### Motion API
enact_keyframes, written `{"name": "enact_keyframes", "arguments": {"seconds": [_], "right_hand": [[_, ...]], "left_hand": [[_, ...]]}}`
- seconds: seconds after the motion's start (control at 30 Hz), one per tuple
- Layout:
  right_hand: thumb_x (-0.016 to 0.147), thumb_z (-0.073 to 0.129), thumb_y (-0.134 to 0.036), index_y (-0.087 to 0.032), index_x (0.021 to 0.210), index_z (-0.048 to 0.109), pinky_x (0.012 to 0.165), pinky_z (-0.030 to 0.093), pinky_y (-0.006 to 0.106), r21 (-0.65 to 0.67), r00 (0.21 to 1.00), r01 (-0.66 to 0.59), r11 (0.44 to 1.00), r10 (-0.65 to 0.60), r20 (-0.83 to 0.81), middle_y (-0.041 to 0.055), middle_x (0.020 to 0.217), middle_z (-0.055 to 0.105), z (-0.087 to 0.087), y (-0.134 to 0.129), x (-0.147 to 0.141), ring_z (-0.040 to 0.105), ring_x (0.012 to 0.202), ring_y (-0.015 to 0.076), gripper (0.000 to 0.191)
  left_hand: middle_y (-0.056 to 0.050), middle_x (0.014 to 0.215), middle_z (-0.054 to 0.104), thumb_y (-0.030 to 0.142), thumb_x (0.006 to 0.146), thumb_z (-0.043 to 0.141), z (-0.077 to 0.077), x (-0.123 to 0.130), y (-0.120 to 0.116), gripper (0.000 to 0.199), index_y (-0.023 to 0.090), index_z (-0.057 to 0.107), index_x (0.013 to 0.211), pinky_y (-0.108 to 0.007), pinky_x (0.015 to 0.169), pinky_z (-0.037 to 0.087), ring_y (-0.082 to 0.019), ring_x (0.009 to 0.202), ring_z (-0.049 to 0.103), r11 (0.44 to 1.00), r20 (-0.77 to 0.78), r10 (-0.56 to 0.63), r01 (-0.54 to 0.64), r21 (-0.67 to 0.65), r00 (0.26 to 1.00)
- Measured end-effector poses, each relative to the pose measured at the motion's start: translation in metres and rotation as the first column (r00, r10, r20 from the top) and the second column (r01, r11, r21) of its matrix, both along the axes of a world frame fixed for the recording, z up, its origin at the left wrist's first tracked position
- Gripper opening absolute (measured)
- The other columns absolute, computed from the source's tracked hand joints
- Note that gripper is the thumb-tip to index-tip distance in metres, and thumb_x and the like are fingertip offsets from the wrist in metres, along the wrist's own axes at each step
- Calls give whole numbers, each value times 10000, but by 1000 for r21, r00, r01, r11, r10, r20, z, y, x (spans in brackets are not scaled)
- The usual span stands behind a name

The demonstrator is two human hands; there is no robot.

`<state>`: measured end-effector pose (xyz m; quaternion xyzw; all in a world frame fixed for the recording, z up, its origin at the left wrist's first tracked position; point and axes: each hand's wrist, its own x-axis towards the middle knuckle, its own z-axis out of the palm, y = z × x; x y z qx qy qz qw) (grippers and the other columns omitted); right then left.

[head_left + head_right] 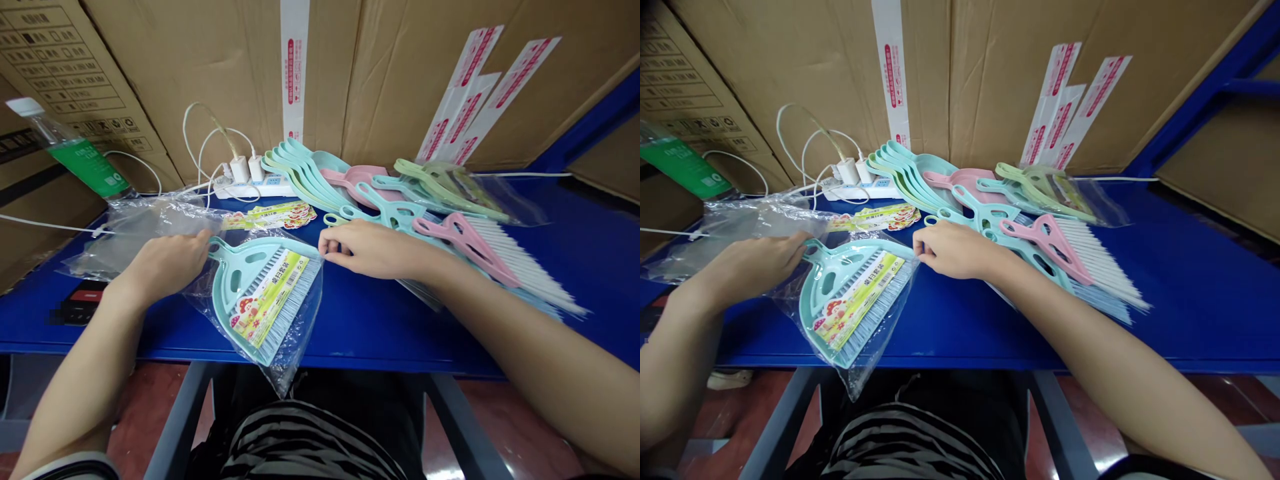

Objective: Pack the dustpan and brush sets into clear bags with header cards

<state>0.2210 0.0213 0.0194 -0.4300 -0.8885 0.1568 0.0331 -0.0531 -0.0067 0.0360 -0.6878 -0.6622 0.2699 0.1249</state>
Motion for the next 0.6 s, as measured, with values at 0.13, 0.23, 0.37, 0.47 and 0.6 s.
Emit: {"name": "enact_keyframes", "arguments": {"seconds": [0.13, 0.23, 0.37, 0.47, 0.6], "right_hand": [[831, 479, -111, -201, 834, 604, 642, 371, 302, 10, 1000, -23, 1000, 23, -14, 22, 807, 671, -1, 0, 1, 558, 713, 163, 153], [827, 478, -108, -201, 836, 599, 642, 365, 303, 6, 1000, -23, 1000, 23, -10, 24, 813, 675, -1, 0, 1, 556, 710, 164, 153], [840, 480, -103, -198, 829, 588, 648, 361, 304, -9, 1000, 5, 1000, -5, 17, 25, 823, 673, 1, 0, 0, 552, 716, 166, 145], [846, 482, -105, -199, 813, 579, 650, 360, 304, -16, 1000, 12, 1000, -12, 23, 22, 806, 662, 2, -1, -2, 543, 708, 164, 139], [843, 487, -110, -202, 785, 572, 642, 355, 305, -9, 999, 34, 999, -34, 25, 16, 777, 648, 3, -2, -3, 535, 694, 160, 137]], "left_hand": [[-161, 992, 735, 216, 1008, 193, 0, -1, 0, 406, 123, 509, 1247, -456, 828, 548, -320, 998, 710, 1000, 8, 12, -12, 3, 1000], [-163, 991, 734, 211, 1009, 211, 0, 0, 0, 392, 119, 507, 1248, -450, 828, 550, -318, 992, 712, 1000, -5, 18, -18, -3, 1000], [-165, 996, 732, 198, 1011, 208, 1, 2, -1, 388, 112, 513, 1234, -458, 824, 553, -336, 1007, 709, 1000, -19, 21, -22, -18, 1000], [-170, 991, 733, 191, 1010, 193, 0, 2, -1, 397, 101, 505, 1240, -458, 820, 554, -338, 1011, 708, 1000, -17, 6, -7, -19, 1000], [-160, 1006, 733, 212, 1009, 185, -1, 0, 0, 399, 124, 503, 1234, -447, 813, 555, -323, 1001, 711, 1000, -2, 9, -9, -1, 1000]]}}
